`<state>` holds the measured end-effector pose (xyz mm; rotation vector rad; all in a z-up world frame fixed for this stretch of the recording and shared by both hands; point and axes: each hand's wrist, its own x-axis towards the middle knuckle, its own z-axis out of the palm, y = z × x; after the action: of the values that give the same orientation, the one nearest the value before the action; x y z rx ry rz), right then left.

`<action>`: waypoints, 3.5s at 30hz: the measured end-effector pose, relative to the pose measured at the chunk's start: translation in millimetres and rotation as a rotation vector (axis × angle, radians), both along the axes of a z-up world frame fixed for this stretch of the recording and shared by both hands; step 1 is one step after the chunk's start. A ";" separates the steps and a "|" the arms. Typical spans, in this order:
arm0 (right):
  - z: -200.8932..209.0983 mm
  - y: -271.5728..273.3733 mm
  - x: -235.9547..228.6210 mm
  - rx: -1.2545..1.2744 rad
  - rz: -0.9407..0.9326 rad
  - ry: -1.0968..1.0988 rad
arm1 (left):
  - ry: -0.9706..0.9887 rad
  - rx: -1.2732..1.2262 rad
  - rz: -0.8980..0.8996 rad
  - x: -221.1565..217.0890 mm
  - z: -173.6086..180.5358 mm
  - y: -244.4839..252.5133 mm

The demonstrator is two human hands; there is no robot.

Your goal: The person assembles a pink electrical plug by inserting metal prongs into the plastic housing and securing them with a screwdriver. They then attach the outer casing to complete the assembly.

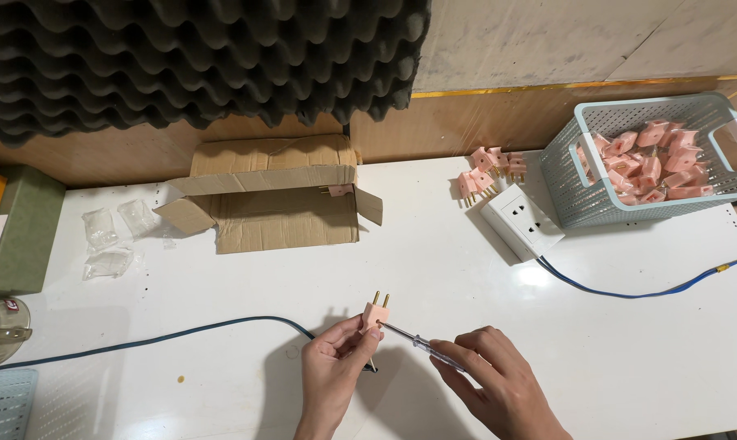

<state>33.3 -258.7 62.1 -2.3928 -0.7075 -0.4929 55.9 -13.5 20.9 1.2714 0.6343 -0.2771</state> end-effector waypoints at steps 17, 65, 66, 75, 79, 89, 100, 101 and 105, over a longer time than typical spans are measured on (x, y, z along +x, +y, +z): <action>-81.4 3.2 92.4 -0.006 -0.119 0.145 | -0.762 0.642 -0.019 90.2 -31.9 3.5; -125.4 6.3 89.0 0.235 -0.136 0.183 | -0.819 0.981 0.048 85.0 -90.8 -4.2; -125.6 8.3 88.7 0.227 -0.140 0.078 | -0.769 0.948 0.057 83.6 -93.3 -3.1; -140.4 3.2 83.8 0.177 -0.157 0.413 | -0.841 0.923 0.024 81.3 -85.6 -8.1; -127.4 5.1 83.3 0.271 -0.166 0.281 | -0.876 0.943 0.012 80.2 -81.1 -8.4; -129.7 9.0 81.9 0.208 -0.194 0.292 | -0.672 0.703 -0.014 77.8 -69.8 -7.2; -114.6 -2.7 87.8 0.290 -0.174 0.045 | -0.683 0.750 -0.002 81.2 -75.5 -7.3; -111.5 -2.6 86.9 0.271 -0.167 0.001 | -0.689 0.779 -0.014 80.0 -72.4 -7.7; -110.5 0.4 82.3 0.236 -0.153 0.043 | -0.602 0.648 -0.014 82.1 -71.9 -8.3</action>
<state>115.6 -258.3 -48.5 -2.2365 -0.4241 -0.5538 138.0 -21.8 -51.0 1.8700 0.1863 0.3295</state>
